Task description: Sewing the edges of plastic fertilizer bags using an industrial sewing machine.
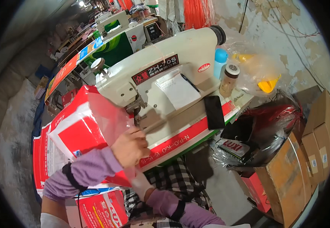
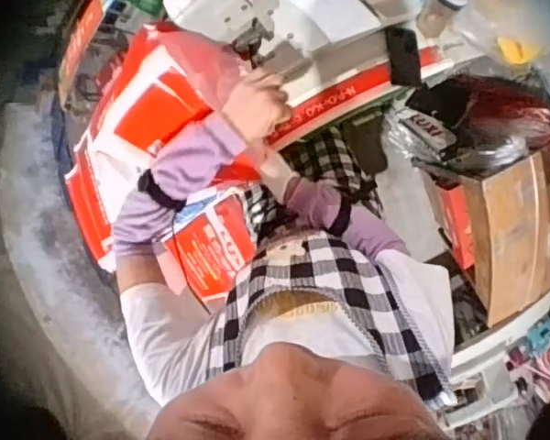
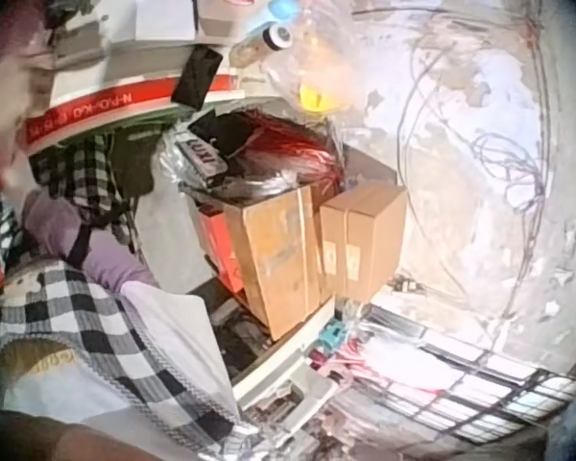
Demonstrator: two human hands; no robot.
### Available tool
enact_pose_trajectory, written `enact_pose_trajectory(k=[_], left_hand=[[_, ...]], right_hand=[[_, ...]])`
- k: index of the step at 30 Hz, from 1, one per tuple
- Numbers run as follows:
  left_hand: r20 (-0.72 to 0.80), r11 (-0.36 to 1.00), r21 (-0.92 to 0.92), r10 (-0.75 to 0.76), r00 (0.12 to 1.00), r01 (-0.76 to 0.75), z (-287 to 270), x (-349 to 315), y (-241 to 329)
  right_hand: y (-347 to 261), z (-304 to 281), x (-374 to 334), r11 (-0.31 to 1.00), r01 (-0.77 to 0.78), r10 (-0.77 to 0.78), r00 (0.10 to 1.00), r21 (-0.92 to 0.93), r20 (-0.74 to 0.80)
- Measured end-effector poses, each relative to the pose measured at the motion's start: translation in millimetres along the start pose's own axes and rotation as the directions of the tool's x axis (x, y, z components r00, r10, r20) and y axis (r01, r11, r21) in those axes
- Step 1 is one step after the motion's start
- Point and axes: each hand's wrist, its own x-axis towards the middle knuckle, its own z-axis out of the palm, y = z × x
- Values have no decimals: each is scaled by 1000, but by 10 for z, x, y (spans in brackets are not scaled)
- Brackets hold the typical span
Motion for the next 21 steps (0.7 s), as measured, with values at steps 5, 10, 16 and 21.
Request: enact_pose_trajectory(k=[5, 10, 16, 21], left_hand=[[723, 894, -329, 32, 690, 303, 37, -375, 888], [365, 812, -443, -224, 903, 381, 213, -783, 1117], [239, 869, -459, -79, 968, 184, 398, -792, 1161], [211, 898, -437, 146, 967, -40, 387, -681, 1104]], right_hand=[[8, -333, -688, 949, 161, -178, 983, -271, -36], [-220, -346, -664, 826, 64, -92, 996, -560, -21], [-157, -175, 89, 670, 57, -232, 963, -741, -135], [-46, -178, 277, 641, -124, -118, 959, -758, -257]])
